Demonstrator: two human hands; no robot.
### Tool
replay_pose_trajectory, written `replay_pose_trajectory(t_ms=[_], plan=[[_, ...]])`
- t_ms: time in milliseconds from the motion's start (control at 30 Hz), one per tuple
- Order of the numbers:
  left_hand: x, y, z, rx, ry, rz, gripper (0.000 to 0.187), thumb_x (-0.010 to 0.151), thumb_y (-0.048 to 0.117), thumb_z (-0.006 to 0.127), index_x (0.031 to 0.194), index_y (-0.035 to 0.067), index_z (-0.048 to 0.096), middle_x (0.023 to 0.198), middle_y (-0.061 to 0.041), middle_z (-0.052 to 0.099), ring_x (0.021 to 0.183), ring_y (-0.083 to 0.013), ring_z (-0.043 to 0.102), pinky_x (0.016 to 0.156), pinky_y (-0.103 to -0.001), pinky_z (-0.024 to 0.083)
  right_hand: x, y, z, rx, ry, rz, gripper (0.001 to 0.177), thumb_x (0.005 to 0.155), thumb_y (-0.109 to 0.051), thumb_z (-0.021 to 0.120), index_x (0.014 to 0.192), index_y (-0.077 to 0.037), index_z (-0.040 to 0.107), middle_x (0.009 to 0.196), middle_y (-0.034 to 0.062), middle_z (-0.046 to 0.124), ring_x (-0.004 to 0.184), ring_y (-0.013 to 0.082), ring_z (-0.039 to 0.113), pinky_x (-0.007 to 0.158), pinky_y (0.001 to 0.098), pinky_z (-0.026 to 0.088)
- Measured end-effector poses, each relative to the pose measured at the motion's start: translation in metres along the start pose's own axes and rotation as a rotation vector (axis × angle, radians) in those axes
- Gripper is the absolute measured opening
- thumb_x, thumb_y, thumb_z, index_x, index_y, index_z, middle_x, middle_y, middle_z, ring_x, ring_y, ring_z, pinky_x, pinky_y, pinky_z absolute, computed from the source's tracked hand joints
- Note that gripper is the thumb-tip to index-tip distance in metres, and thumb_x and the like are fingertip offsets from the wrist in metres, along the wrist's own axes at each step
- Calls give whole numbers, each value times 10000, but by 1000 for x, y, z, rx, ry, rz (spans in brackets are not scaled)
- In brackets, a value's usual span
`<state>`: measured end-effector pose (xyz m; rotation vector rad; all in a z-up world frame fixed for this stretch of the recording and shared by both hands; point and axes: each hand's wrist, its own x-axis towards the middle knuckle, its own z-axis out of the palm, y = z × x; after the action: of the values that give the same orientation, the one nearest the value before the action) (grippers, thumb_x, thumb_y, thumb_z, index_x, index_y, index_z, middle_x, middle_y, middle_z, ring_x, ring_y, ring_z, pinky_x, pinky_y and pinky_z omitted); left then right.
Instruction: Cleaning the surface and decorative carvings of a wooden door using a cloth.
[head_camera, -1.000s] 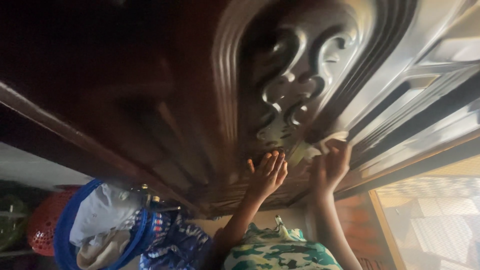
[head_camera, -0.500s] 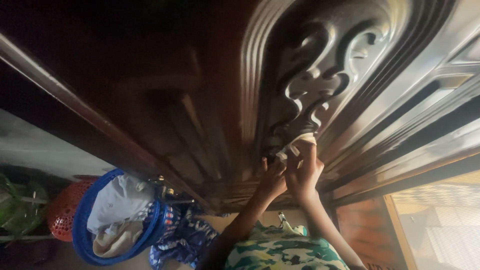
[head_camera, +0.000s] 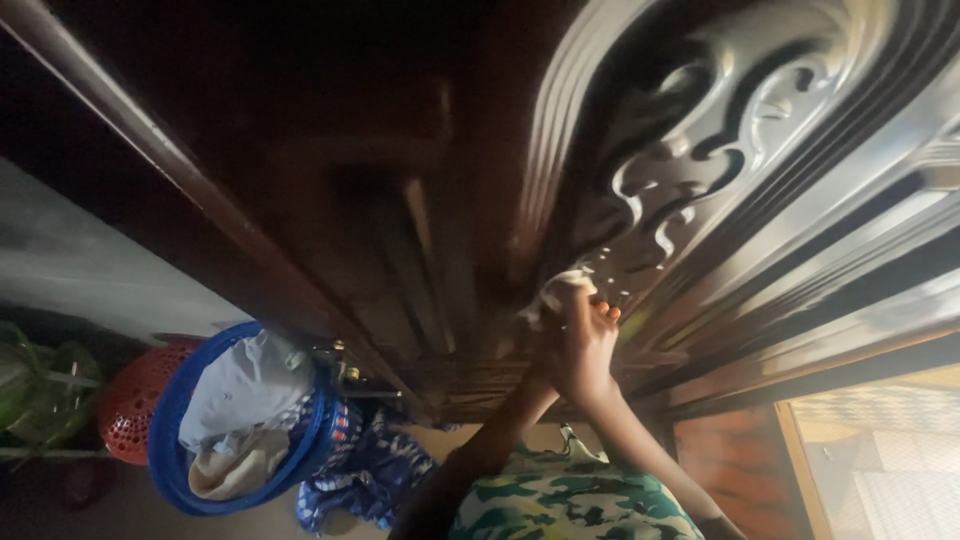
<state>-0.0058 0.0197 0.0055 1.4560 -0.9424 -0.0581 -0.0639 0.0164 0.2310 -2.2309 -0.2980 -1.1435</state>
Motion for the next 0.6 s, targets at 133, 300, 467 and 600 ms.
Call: replay_pose_trajectory(t_ms=[133, 300, 467, 600], plan=[[-1, 48, -10, -1715, 23, -58, 458, 1146, 252, 384, 1567, 73, 364, 1669, -63, 388, 1561, -211, 354, 1256, -331, 313, -10, 1, 24, -38, -110, 15, 564, 663, -33, 665, 1206, 89, 570, 716, 184, 649, 616, 372, 640, 634, 487, 516], [11, 92, -26, -2130, -183, 46, 622, 1103, 411, 421, 1587, 45, 288, 1676, -107, 319, 1569, -257, 280, 1252, -375, 251, -6, -1, 21, 77, -234, 19, 330, 823, -28, 658, 1139, 22, 579, 829, 175, 685, 714, 340, 687, 644, 427, 502], [2, 10, -14, -4008, -425, -570, 579, 1179, 398, 397, 1637, 55, 311, 1625, -168, 387, 1480, -317, 418, 1259, -510, 292, 9, -4, -7, 38, -143, -58, 397, 725, -32, 693, 1110, 7, 606, 804, 173, 679, 699, 340, 677, 647, 435, 519], [-11, -30, -12, -4684, -40, -326, 558, 1080, 442, 527, 1560, 170, 441, 1521, -81, 473, 1423, -242, 466, 1211, -657, 181, 20, 4, -38, 75, -149, 5, 344, 744, -32, 746, 1074, -21, 650, 741, 146, 676, 610, 281, 681, 581, 398, 545]])
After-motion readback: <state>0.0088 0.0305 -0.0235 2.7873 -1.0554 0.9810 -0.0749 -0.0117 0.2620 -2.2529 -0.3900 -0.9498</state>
